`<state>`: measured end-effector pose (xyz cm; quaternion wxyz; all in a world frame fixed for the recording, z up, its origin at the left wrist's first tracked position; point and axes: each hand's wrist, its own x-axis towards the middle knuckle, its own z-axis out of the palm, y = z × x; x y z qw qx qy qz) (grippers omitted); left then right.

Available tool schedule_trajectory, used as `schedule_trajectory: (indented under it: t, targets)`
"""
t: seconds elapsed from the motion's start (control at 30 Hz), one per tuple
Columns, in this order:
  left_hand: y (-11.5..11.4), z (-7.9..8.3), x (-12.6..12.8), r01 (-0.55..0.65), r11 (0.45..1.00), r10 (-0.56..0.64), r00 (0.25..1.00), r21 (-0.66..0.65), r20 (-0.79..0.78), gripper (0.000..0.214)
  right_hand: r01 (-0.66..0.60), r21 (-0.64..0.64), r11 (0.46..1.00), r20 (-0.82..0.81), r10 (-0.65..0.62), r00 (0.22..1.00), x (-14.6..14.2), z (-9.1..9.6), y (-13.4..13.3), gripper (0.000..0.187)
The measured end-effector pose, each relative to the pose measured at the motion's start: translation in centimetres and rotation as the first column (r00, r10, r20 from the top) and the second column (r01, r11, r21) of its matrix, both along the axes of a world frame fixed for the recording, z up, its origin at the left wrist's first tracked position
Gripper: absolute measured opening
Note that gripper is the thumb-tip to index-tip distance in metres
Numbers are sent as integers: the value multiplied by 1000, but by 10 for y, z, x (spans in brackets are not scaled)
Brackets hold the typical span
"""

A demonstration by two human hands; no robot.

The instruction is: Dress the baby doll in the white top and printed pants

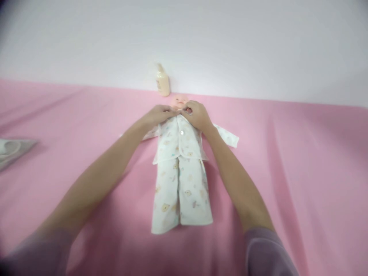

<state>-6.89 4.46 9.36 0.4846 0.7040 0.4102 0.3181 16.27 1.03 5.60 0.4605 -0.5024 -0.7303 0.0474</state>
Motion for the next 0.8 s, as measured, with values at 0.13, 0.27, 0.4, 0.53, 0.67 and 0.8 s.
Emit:
schedule_trajectory:
  t: [0.13,0.27,0.4,0.53,0.67,0.8]
  targets:
    - [-1,-1,-2,54,999,-54,999,0,4,39,-20,-51,998,-53,17,998,2,0,-1,54]
    - [4,-5,-1,74,997,-75,996,17,49,43,-54,-127,990,-194,28,981,3,-2,-5,61]
    - [8,-10,1,53,996,-57,997,74,55,44,-125,-239,963,-387,23,922,1,-5,-10,66]
    - [7,-12,2,37,998,-40,998,58,48,40,-152,-276,949,-452,12,892,1,-3,-10,66]
    - [6,-14,3,28,1000,-27,995,-6,93,34,-203,-286,937,-441,59,896,8,1,-14,62]
    - [4,-13,4,18,999,-15,998,-36,65,22,-248,-304,920,-401,112,909,14,4,-20,59]
